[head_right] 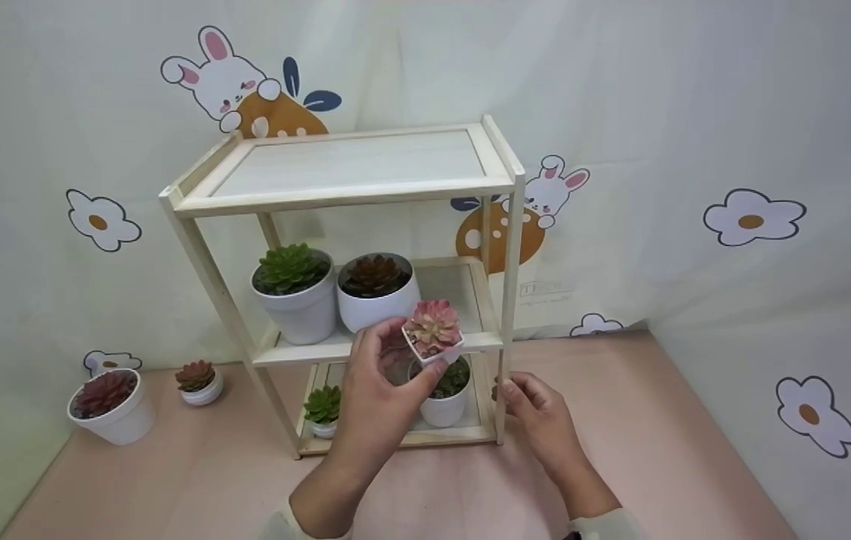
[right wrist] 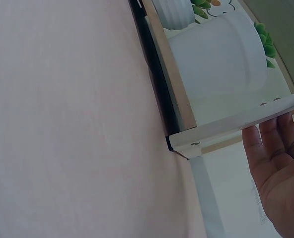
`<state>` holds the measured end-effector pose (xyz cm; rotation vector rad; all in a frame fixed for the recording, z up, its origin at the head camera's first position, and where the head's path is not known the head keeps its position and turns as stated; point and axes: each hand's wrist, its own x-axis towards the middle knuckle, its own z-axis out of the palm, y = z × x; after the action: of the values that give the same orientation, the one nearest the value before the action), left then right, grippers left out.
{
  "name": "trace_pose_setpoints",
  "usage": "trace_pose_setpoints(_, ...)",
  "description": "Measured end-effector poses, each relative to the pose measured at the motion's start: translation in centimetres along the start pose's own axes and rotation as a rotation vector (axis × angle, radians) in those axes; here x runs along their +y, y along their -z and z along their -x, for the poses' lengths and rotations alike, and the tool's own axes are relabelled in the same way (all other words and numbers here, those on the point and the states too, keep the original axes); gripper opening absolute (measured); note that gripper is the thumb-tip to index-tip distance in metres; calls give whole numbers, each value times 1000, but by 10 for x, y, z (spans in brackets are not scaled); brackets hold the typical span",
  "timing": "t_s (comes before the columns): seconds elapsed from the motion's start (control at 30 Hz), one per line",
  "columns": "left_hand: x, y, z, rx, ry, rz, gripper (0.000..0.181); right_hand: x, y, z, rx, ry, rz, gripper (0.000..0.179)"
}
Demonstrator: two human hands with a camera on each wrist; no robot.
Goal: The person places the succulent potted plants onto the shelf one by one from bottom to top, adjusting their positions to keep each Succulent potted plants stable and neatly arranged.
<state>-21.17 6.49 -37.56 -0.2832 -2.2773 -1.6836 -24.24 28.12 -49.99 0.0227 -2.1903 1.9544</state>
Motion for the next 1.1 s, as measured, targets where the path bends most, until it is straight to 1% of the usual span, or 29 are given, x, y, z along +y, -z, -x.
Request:
trace_pose_setpoints(0.13,1,-4,-1,5,9,-13,63,1,0,-1,-2,0,-6,32)
trace_pose_setpoints(0.23,2,-6,-1,18,4,-26,65,1,1,-1,-3,0,-4,32)
trace_pose_setpoints(0.5,4,-12,-2,22,-7,-45,57,0,1,-1,-1,-11,1,32)
trace_pose_setpoints(0.6,4,-14,-3,23,-9,-51,57,0,1,0,-1,-17,2,33)
trace_pose_setpoints(0.73,5,-17,-3,29,3,-59,57,0,1,-1,-3,-21,8,36)
trace_pose_setpoints(0.87,7,-20,-4,46,4,-64,57,0,0,-1,-11,-17,-11,38)
trace_pose_setpoints(1.1,6,-23,-4,56,-33,-84,53,0,1,0,-10,-19,-16,39)
